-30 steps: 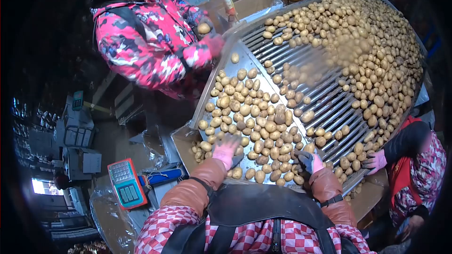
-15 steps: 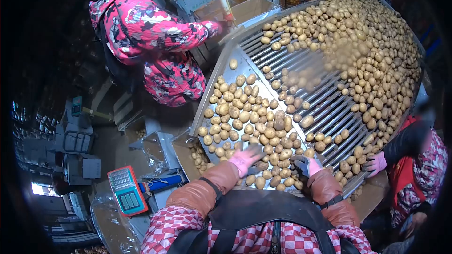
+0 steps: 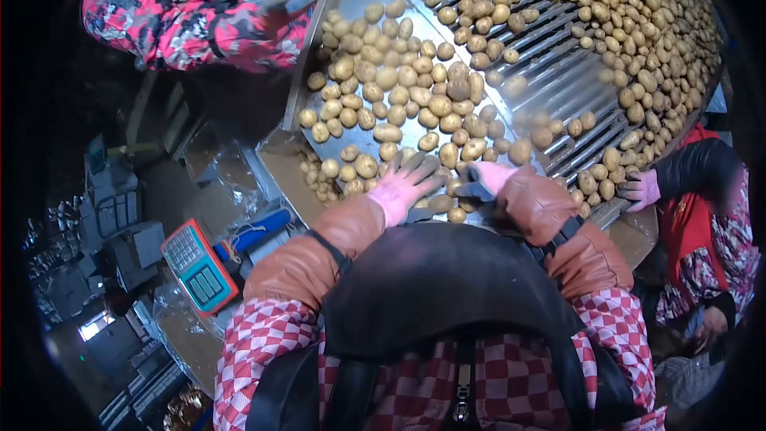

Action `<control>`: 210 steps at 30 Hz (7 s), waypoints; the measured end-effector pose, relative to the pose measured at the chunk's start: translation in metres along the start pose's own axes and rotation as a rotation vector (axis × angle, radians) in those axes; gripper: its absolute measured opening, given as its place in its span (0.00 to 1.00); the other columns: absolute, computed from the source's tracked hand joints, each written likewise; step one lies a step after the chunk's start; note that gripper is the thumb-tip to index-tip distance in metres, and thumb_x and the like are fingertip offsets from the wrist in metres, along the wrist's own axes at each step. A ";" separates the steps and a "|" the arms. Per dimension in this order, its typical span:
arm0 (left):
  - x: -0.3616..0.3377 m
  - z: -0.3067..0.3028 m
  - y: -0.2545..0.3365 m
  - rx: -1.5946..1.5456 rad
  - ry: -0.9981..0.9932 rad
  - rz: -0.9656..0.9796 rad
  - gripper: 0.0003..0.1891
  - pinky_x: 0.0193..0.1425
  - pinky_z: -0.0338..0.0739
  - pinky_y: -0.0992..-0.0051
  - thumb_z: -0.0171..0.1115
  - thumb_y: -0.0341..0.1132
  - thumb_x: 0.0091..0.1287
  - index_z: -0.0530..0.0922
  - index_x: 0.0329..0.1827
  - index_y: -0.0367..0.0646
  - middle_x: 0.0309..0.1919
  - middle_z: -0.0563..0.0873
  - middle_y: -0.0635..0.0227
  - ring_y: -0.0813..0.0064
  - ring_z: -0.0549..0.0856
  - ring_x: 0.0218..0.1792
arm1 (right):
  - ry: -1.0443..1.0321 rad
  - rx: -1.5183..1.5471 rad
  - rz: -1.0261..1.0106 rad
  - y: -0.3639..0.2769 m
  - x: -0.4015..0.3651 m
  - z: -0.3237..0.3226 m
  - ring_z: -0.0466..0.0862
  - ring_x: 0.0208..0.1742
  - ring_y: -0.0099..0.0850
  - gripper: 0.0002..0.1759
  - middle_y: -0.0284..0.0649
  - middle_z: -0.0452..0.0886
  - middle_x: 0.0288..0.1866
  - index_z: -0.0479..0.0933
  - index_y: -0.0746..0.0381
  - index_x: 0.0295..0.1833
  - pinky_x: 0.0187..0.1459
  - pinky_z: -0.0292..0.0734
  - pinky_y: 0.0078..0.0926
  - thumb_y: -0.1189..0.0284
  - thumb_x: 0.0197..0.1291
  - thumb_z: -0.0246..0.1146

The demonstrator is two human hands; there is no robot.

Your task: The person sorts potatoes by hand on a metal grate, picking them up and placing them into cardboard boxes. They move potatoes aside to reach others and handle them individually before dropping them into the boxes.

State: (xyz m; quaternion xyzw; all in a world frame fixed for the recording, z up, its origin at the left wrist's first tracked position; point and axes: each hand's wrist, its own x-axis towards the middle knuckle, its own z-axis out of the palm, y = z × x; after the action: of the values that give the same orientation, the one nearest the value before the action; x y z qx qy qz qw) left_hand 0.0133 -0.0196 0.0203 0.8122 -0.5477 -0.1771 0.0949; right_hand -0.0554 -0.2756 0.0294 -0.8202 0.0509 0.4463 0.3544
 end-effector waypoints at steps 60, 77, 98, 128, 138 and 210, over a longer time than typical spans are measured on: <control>-0.002 -0.008 -0.049 0.142 0.009 -0.356 0.37 0.78 0.46 0.41 0.58 0.60 0.65 0.62 0.77 0.63 0.79 0.55 0.54 0.47 0.54 0.79 | 1.146 0.437 -0.146 0.075 0.018 0.018 0.84 0.47 0.37 0.14 0.47 0.82 0.54 0.81 0.60 0.52 0.49 0.80 0.31 0.73 0.60 0.65; -0.049 0.030 -0.065 0.073 0.198 -0.500 0.37 0.74 0.51 0.36 0.60 0.56 0.65 0.61 0.77 0.59 0.77 0.60 0.61 0.51 0.58 0.77 | 0.351 -0.090 -0.201 0.081 0.018 0.109 0.83 0.33 0.30 0.16 0.39 0.85 0.31 0.84 0.57 0.36 0.36 0.77 0.32 0.56 0.62 0.61; -0.034 0.026 -0.039 0.050 0.131 -0.446 0.39 0.76 0.47 0.37 0.55 0.63 0.66 0.61 0.77 0.56 0.76 0.61 0.59 0.59 0.55 0.79 | 1.375 0.434 -0.082 0.089 -0.014 0.043 0.83 0.55 0.39 0.23 0.48 0.82 0.56 0.77 0.63 0.61 0.60 0.76 0.32 0.79 0.58 0.66; -0.051 0.032 -0.045 0.125 0.070 -0.369 0.39 0.77 0.48 0.39 0.60 0.57 0.64 0.60 0.78 0.58 0.79 0.60 0.62 0.54 0.57 0.78 | 1.058 0.580 -0.038 0.140 -0.019 0.079 0.84 0.53 0.36 0.21 0.45 0.84 0.53 0.78 0.59 0.62 0.54 0.78 0.31 0.69 0.64 0.66; -0.008 0.006 0.019 -0.049 0.052 -0.219 0.35 0.76 0.51 0.41 0.63 0.54 0.64 0.67 0.74 0.54 0.74 0.65 0.59 0.52 0.59 0.77 | 0.581 0.122 0.109 0.022 -0.034 0.063 0.78 0.61 0.53 0.30 0.56 0.75 0.62 0.74 0.56 0.65 0.62 0.74 0.43 0.58 0.59 0.68; 0.003 0.018 -0.030 0.032 0.034 0.105 0.35 0.75 0.52 0.40 0.68 0.45 0.62 0.68 0.74 0.54 0.74 0.65 0.55 0.41 0.58 0.76 | 1.021 2.712 -1.781 0.226 -0.176 0.191 0.79 0.51 0.36 0.28 0.47 0.78 0.57 0.68 0.64 0.64 0.40 0.83 0.24 0.56 0.70 0.58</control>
State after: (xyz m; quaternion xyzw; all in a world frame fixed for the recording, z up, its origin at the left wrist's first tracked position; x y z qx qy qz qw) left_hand 0.0331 -0.0098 -0.0069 0.7867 -0.5906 -0.1492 0.1005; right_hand -0.3841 -0.3645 -0.0231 -0.2269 -0.0260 0.5262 -0.8191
